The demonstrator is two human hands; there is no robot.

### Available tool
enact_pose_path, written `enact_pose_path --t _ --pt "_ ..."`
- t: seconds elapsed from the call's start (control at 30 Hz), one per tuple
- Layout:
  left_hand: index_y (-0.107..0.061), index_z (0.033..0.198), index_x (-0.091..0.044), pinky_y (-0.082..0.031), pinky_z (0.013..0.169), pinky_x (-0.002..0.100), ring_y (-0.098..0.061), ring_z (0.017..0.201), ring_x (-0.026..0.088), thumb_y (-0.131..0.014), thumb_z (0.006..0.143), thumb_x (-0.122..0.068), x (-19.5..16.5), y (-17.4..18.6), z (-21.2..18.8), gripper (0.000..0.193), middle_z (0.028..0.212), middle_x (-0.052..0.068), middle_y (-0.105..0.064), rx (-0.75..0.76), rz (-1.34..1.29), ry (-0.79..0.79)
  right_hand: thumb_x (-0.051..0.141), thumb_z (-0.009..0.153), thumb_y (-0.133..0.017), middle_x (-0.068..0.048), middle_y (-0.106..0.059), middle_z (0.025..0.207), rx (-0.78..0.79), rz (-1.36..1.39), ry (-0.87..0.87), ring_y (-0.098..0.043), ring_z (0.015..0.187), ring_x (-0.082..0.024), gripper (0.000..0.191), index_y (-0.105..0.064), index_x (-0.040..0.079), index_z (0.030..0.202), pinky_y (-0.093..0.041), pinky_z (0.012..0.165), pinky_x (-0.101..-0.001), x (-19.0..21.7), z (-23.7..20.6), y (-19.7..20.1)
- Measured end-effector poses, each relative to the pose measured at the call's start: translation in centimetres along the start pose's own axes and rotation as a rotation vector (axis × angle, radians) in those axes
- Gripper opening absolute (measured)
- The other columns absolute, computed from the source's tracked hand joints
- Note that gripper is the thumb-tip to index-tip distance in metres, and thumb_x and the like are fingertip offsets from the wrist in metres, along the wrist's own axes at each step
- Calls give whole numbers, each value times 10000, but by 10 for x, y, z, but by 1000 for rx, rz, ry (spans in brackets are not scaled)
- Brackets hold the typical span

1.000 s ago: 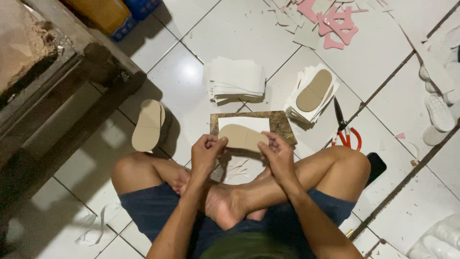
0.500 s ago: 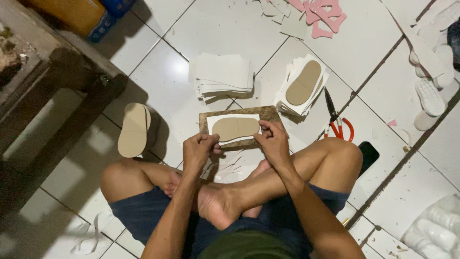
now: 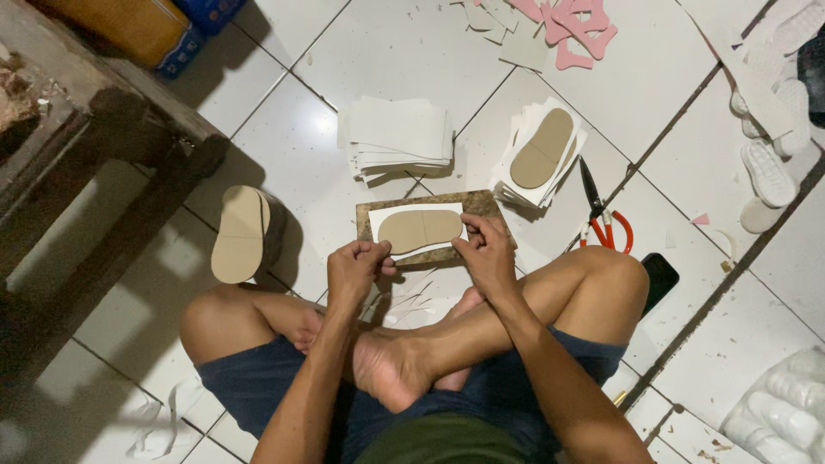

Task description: The person sits cross-legged on the floor and peels the white paper backing off adhesive insole sheets, then presses each tan insole onto a sandal footbed, smoothing it down by hand and setting the finished sandal aside with a stack of completed ones.

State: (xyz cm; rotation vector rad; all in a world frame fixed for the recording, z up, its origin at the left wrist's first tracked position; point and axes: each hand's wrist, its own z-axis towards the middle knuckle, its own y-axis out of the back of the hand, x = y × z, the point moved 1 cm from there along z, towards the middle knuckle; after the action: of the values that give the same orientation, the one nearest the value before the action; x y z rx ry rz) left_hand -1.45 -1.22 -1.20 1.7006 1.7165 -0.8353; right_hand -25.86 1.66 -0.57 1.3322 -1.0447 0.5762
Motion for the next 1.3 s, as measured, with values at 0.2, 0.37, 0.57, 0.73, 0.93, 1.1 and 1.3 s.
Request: enact_pose_path --t 0.2,0.37,0.57,0.73,0.93,1.1,1.3 --pt "-713 871 31 -527 549 241 -704 597 142 -759 900 -195 -1 -1 -2 232 732 97 -742 2 -44 -9 84 811 -796 -47 -601 1023 1 7 -17 -575 725 -94 396 -723 53 1199 -511 688 -243 7 1 1" --pt "-708 881 40 -502 537 242 -705 601 144 -752 912 -198 -5 -1 -7 244 729 101 -742 -6 -25 -7 101 802 -802 -51 -605 978 -3 -76 -10 -572 741 -110 404 -729 73 1199 -503 692 -258 12 2 2" --pt "-720 891 21 -504 539 230 -723 614 132 -737 910 -212 -6 -1 -6 235 732 84 -749 -10 34 -14 102 828 -790 -40 -594 988 16 -32 -27 -551 743 -104 405 -708 75 1224 -498 687 -256 9 2 1" --pt "-709 893 46 -507 543 244 -709 609 147 -742 918 -205 -4 -1 -6 255 740 102 -740 2 -13 -30 65 838 -779 -25 -596 1007 40 53 -15 -537 762 -91 396 -689 67 1224 -497 687 -233 4 3 1" --pt "-713 897 38 -526 547 249 -721 611 142 -724 926 -216 -4 -1 -6 256 744 105 -749 7 8 -34 43 873 -756 -16 -618 1021 44 182 -11 -531 796 -75 379 -676 58 1242 -495 700 -210 6 2 1" --pt "-712 902 55 -531 545 251 -712 607 148 -729 927 -205 -5 -2 -8 262 738 109 -743 -3 -5 -47 75 860 -761 -33 -586 980 38 -39 36 -541 777 -103 410 -677 71 1262 -491 699 -243 14 4 1" --pt "-713 904 60 -523 540 251 -716 611 154 -722 931 -197 -4 -2 -9 258 737 113 -745 -10 -20 -42 107 892 -751 -28 -551 963 52 -53 29 -532 752 -108 403 -667 80 1285 -480 683 -262 21 3 1"
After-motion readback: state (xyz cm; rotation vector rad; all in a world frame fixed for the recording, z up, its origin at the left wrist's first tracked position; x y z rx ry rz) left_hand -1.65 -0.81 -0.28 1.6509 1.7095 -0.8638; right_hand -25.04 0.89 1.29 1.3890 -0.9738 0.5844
